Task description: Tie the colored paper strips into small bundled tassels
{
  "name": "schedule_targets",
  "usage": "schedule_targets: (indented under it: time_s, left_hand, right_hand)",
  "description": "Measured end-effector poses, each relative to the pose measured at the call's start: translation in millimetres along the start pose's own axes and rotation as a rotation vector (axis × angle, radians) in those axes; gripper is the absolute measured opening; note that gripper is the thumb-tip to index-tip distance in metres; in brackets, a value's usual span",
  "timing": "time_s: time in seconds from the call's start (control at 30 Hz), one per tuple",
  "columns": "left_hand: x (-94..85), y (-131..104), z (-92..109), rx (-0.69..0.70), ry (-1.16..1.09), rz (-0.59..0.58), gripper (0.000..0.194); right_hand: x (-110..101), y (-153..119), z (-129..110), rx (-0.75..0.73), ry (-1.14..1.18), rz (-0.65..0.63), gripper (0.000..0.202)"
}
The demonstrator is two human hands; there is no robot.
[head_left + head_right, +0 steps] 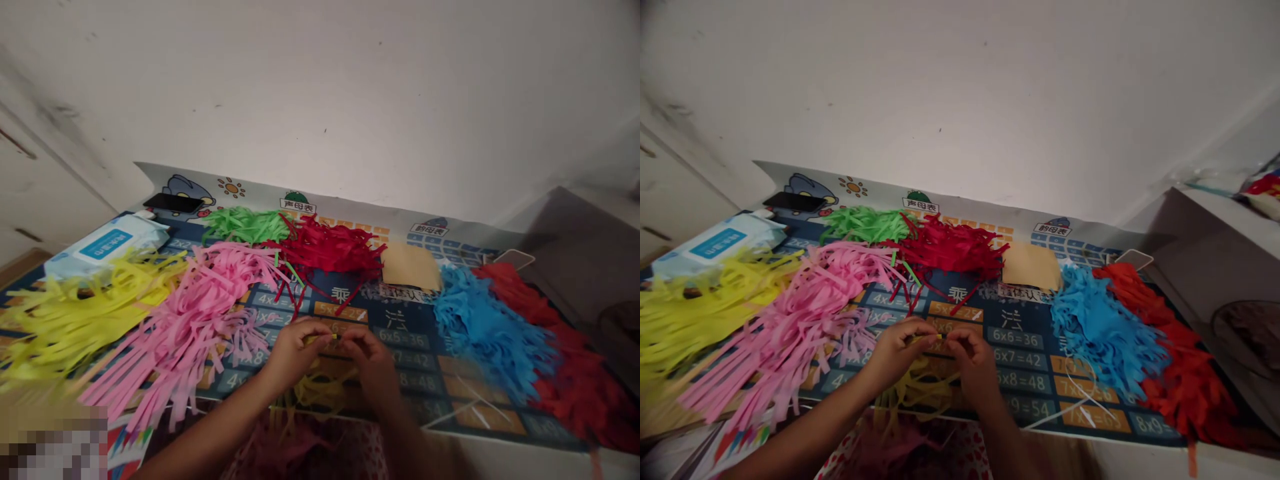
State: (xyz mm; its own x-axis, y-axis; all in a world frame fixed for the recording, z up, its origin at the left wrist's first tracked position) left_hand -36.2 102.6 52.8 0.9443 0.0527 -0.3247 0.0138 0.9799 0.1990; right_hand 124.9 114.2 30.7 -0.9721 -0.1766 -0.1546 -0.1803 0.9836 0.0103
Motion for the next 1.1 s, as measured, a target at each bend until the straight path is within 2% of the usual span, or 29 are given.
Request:
schedule_targets:
  time_s: [0.07, 0.17, 0.33, 0.53, 0.63, 0.77, 0.87, 1.1]
  left_hand:
    - [-0.7, -0.3, 3.0, 0.003, 0.001, -0.006, 0.013]
    - [1.6, -2.0, 4.9, -0.024, 0.019, -0.043, 0.013]
    - [2.5, -5.6, 9.2, -0.002, 0.093, -0.048, 0.013]
    - [3.7, -8.0, 15.9, 0.062, 0.151, -0.064, 0.014]
    - [4.0, -7.4, 14.6, 0.049, 0.118, -0.073, 0.013]
    - [3.9, -7.4, 2.7, -0.097, -0.045, -0.106, 0.012]
    - [5.3, -9.5, 1.4, -0.111, -0.086, -0.166, 0.015]
    - [0.3, -13.6, -2.9, -0.098, -0.017, -0.049, 0.007]
  right_hand:
    - [5.6, -6.1, 9.2, 0.097, 0.174, 0.068, 0.012]
    - [9.2, -8.4, 18.2, 0.139, 0.267, 0.142, 0.017]
    - [7.7, -10.7, 22.0, 0.163, 0.278, 0.16, 0.017]
    - [4.8, -16.0, 16.0, 0.189, 0.209, 0.174, 0.019]
    - [6.8, -15.5, 12.3, 0.165, 0.204, 0.143, 0.018]
    - [13.4, -14.9, 14.1, 0.176, 0.282, 0.019, 0.019]
    - [10.7, -16.9, 15.4, 0.17, 0.254, 0.033, 0.019]
    - [8.9, -19.4, 13.6, 0.137, 0.186, 0.098, 0.02]
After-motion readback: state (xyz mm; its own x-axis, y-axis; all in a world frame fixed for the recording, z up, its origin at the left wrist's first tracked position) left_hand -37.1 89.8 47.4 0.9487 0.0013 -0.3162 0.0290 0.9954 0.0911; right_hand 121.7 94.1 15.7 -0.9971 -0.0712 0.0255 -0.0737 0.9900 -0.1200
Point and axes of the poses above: each hand's wrist, its own y-axis towards the middle knuckle, its own x-axis out of the palm, z = x × y, the point moved 7 cm from there along y, towards the middle knuckle, and after that the axes turned 4 degrees about x, right-handed, at the moved point
